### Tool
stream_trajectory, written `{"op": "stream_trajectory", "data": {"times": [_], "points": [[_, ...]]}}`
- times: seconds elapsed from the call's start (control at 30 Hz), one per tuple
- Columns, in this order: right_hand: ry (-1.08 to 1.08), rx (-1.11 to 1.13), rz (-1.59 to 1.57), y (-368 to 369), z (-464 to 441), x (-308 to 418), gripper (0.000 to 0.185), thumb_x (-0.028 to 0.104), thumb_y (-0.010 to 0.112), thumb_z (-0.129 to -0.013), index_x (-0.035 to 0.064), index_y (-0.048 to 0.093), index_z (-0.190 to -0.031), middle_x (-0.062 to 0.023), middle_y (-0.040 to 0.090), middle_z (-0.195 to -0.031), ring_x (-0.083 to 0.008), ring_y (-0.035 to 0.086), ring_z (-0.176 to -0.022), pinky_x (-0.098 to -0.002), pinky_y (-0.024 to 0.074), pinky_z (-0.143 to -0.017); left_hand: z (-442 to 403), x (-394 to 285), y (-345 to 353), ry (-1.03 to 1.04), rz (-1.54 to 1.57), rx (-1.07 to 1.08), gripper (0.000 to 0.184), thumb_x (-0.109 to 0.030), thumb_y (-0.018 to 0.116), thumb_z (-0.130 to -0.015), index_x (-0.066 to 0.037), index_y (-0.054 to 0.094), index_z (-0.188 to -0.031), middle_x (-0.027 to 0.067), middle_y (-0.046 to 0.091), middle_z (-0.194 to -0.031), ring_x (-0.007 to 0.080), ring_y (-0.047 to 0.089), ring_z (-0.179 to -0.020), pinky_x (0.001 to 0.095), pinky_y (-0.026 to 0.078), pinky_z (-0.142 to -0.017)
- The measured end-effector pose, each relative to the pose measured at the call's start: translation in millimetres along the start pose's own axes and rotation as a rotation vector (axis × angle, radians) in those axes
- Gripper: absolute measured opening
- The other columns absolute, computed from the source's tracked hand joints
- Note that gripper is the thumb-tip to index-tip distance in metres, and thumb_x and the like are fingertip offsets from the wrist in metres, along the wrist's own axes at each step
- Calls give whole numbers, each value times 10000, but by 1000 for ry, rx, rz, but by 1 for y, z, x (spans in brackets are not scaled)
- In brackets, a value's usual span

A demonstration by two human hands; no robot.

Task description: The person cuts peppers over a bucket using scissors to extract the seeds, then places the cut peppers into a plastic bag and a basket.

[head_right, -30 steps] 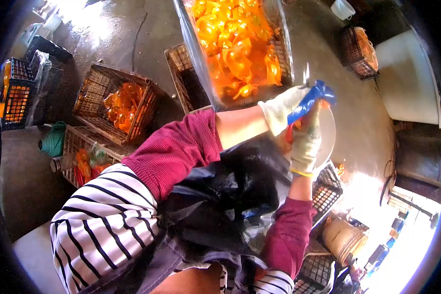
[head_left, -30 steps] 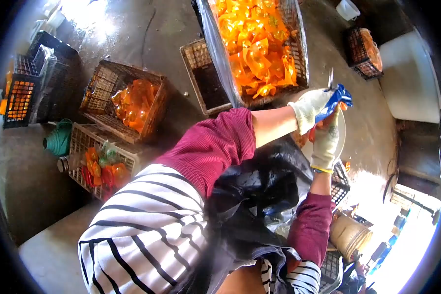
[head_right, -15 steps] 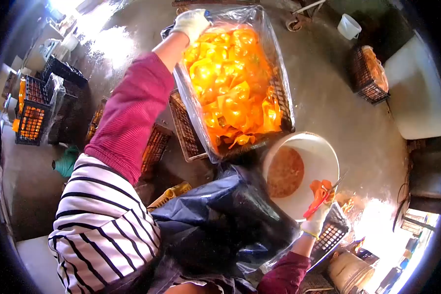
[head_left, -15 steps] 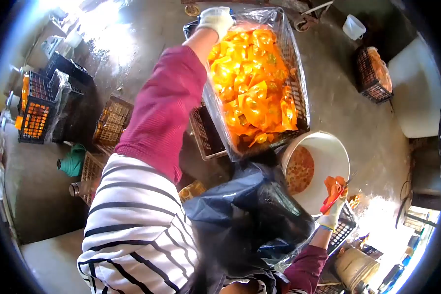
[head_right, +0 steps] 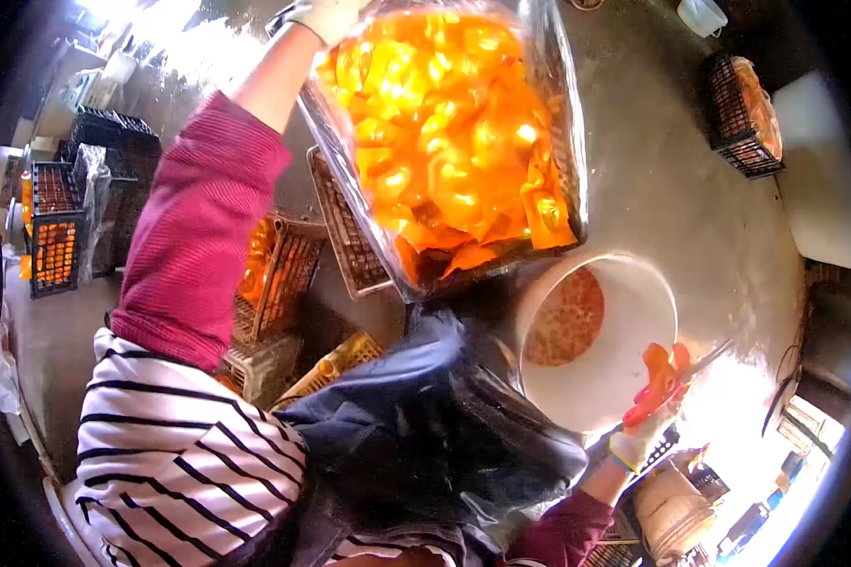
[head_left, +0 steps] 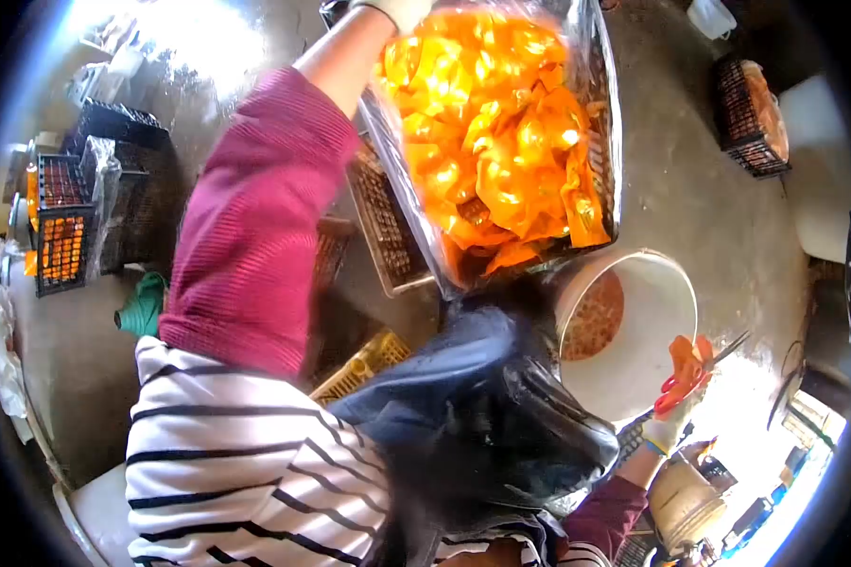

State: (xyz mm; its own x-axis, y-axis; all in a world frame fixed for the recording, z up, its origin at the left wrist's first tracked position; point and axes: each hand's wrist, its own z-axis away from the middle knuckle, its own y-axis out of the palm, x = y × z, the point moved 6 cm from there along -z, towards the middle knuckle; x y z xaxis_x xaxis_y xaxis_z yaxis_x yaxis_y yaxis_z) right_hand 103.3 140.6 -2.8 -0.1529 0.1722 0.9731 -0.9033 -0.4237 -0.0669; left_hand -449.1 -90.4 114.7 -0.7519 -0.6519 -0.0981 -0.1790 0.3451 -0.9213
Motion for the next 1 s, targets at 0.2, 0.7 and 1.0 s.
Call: {"op": "stream_trajectory", "data": {"times": [0.2,0.7,1.0], "points": [[-55,-35,247,-5,-5,-12,545,462,433,-935,60,458,-1303,-167,601,-1122,-237,566,-1038,-314,461,-837,16,-6,21,2,37,9,378,-383,537,-850,-97,630,-1080,145,655,-1032,313,623,-958,412,479,-847],[82,-6,42,56,-6,-2,499,407,460,-941,42,462,-1281,-156,620,-1004,-217,539,-971,-381,380,-938,2,1,8,-32,105,-56,386,-399,537,-861,-98,632,-1083,138,659,-1019,300,628,-950,412,483,-842],[-4,171,349,61,23,24,558,454,401,-952,74,407,-1360,-191,658,-899,-149,579,-596,-205,391,-480,31,-1,-63,-94,359,-538,391,-409,537,-868,-99,633,-1086,133,662,-1011,291,631,-946,412,485,-838]]}}
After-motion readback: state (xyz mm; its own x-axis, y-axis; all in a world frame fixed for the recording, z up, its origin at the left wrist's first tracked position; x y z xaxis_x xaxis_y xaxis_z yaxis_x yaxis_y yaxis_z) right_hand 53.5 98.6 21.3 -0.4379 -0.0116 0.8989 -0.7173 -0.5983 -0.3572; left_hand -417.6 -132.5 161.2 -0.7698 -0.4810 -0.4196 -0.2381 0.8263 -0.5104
